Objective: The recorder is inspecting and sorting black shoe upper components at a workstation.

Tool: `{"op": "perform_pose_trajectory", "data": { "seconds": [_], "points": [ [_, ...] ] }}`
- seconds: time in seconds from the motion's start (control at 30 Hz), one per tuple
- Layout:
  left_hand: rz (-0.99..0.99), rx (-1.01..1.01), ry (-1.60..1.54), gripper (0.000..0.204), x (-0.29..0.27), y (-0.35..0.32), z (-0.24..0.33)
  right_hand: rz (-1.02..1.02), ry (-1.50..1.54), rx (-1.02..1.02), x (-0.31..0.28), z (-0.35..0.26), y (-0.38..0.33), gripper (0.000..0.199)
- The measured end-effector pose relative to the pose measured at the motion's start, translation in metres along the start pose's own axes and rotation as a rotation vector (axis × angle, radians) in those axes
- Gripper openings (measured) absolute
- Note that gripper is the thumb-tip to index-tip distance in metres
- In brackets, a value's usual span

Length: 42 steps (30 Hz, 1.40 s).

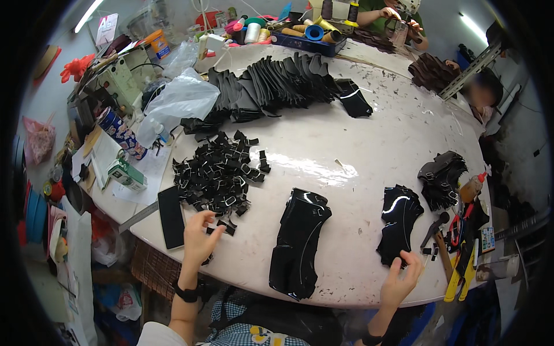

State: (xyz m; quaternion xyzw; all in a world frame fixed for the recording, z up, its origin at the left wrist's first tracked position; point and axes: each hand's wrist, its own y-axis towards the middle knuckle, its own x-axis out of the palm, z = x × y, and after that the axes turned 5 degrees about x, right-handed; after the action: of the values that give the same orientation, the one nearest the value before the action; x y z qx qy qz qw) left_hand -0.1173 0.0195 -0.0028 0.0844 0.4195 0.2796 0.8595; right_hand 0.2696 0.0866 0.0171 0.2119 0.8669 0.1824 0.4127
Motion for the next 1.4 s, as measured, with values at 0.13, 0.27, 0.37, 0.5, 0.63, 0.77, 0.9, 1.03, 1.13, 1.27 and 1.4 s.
{"op": "perform_pose_trajectory", "data": {
  "seconds": [0.13,0.27,0.37,0.5,0.63,0.77,0.9,1.03,1.13,1.27,1.4],
  "points": [
    [-0.128,0.008,0.010,0.014,0.008,-0.005,0.003,-0.101,0.093,-0.077,-0.004,-0.028,-0.007,0.007],
    [-0.177,-0.164,-0.389,0.004,0.004,-0.017,0.023,-0.271,0.245,-0.077,-0.007,-0.055,-0.017,0.004],
    [-0.344,-0.256,-0.909,0.007,0.007,-0.026,0.043,-0.449,0.347,-0.124,-0.004,-0.072,-0.029,0.006],
    [-0.599,-0.360,-1.273,0.009,0.018,-0.037,0.065,-0.683,0.479,-0.180,0.004,-0.090,-0.042,0.012],
    [-0.771,-0.397,-1.372,0.008,0.029,-0.048,0.082,-0.844,0.575,-0.133,0.010,-0.103,-0.049,0.017],
    [-0.821,-0.367,-1.340,0.009,0.037,-0.056,0.093,-0.860,0.614,-0.090,0.012,-0.107,-0.052,0.017],
    [-0.836,-0.255,-1.264,0.014,0.039,-0.058,0.094,-0.838,0.627,-0.116,0.010,-0.102,-0.052,0.013],
    [-0.918,-0.462,-1.509,0.021,0.036,-0.055,0.093,-0.847,0.660,-0.059,0.009,-0.097,-0.052,0.009],
    [-0.876,-0.378,-1.516,0.021,0.035,-0.054,0.096,-0.854,0.685,-0.050,0.010,-0.095,-0.052,0.008],
    [-0.828,-0.182,-1.258,0.015,0.032,-0.052,0.098,-0.863,0.701,-0.052,0.010,-0.095,-0.053,0.008],
    [-0.836,-0.293,-1.357,0.013,0.030,-0.053,0.096,-0.895,0.742,-0.022,0.007,-0.094,-0.053,0.009]
  ]
}}
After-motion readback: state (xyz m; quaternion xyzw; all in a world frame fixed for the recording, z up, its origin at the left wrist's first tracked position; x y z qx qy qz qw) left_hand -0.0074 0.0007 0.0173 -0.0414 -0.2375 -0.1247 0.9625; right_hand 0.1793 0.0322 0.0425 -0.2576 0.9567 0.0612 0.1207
